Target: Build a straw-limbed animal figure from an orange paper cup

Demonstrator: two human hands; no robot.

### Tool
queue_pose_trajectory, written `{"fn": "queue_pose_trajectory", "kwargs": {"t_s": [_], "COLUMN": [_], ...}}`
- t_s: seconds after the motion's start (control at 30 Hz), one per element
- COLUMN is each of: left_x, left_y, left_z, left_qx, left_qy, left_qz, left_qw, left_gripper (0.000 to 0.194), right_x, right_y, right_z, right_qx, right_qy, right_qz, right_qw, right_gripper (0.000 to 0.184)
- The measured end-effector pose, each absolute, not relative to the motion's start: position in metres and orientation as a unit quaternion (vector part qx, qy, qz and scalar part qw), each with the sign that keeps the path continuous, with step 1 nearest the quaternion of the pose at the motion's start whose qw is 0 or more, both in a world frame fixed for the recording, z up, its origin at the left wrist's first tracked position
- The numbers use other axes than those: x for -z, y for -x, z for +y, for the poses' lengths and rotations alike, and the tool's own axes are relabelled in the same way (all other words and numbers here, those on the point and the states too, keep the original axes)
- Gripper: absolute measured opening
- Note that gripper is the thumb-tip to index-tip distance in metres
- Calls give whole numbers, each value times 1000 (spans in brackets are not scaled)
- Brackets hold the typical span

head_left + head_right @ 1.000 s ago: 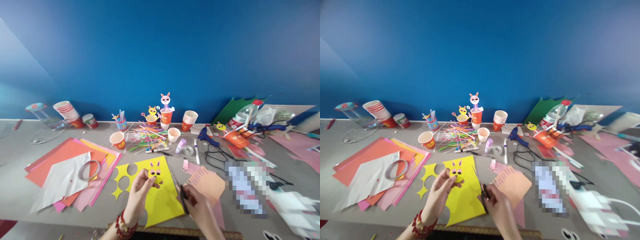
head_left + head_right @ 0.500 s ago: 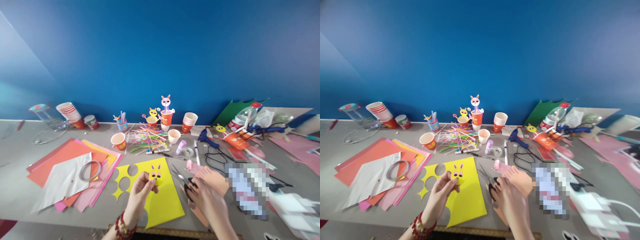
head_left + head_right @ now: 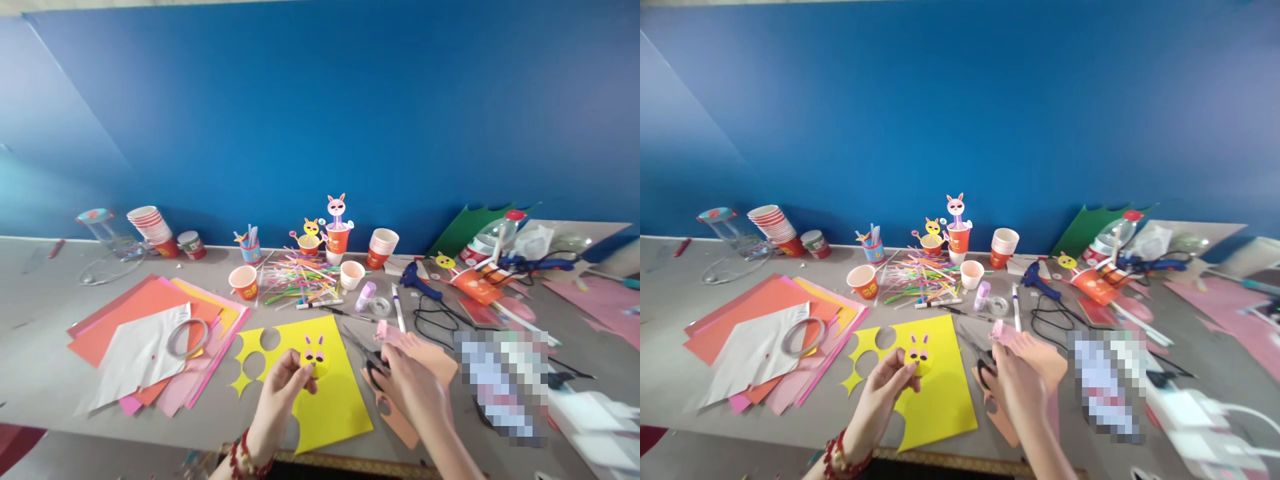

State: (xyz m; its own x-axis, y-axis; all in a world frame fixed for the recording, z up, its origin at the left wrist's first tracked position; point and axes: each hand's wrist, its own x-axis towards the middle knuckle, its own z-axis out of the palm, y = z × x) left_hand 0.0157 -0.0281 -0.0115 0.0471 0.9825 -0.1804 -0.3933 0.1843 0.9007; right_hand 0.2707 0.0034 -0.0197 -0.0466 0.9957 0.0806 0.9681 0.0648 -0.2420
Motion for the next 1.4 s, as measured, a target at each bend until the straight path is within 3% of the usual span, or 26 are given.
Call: {"fn": "queue_pose_trajectory", "kwargs": {"t_s": [0.17, 0.43, 0.53, 0.63, 0.8, 1.17, 1.4], "left_x": [13, 15, 12, 8, 4, 16, 33], "left_y": [-15, -16, -13, -10, -7, 27, 31], "left_z": [-33, -39, -34, -24, -8, 55, 58], "left_qx": [-534, -526, -521, -521, -520, -543, -539], "left_qy": [-347, -367, -375, -381, -377, -470, -479], "left_qz": [444, 446, 447, 442, 428, 443, 447], "left_qw": [630, 624, 623, 623, 636, 537, 529], "left_gripper": [37, 40, 40, 39, 38, 39, 40], "right_x": [13, 0, -9, -14, -5, 16, 35], "right_y": [-270, -279, -266, -236, -190, -186, -187], "right_z": [19, 23, 18, 13, 20, 57, 56], "right_qx": [-158, -221, -258, -424, -588, -557, -576], "right_qy": [695, 663, 635, 505, 411, 441, 442], "right_qz": [-700, -713, -715, -702, -604, -552, -536], "right_qw": [44, 58, 135, 270, 348, 437, 430], "right_gripper": [15, 19, 18, 23, 36, 45, 44]}}
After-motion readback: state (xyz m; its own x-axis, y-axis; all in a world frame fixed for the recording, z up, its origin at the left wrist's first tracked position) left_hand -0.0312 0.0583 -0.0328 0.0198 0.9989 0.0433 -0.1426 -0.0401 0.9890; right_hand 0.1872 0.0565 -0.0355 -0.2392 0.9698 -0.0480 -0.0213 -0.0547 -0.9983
